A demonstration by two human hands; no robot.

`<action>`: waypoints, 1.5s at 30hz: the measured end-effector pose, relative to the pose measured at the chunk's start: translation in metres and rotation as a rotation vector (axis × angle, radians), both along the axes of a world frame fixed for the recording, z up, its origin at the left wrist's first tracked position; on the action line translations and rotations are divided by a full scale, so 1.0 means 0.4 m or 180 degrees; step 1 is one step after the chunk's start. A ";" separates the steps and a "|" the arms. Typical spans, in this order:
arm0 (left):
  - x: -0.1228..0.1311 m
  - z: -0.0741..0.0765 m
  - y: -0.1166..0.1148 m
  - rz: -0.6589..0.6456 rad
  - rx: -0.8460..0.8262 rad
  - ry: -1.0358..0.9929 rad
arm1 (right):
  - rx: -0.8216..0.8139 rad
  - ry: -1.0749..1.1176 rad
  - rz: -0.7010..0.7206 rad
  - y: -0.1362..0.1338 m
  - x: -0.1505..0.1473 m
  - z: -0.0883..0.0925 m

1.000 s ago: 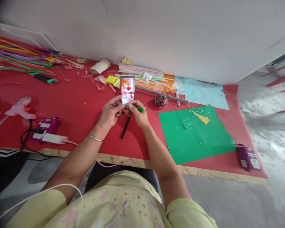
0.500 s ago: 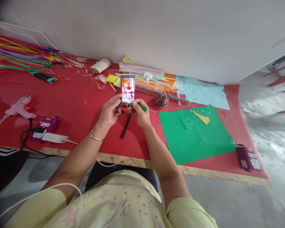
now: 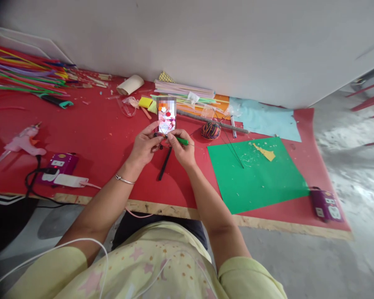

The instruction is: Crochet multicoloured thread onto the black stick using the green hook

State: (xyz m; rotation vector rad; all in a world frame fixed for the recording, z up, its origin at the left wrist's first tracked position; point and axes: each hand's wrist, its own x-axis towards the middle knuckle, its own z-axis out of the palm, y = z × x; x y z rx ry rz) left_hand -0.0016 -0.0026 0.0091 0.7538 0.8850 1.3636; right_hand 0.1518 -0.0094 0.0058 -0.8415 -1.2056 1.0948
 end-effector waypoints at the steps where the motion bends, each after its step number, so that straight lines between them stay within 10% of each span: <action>1: -0.001 0.000 0.000 -0.0007 -0.0007 -0.0008 | 0.0000 0.0011 0.0011 0.000 0.000 -0.001; 45: 0.022 -0.028 0.006 0.0756 0.0074 0.0373 | -0.0469 0.0588 -0.0157 0.019 -0.024 -0.033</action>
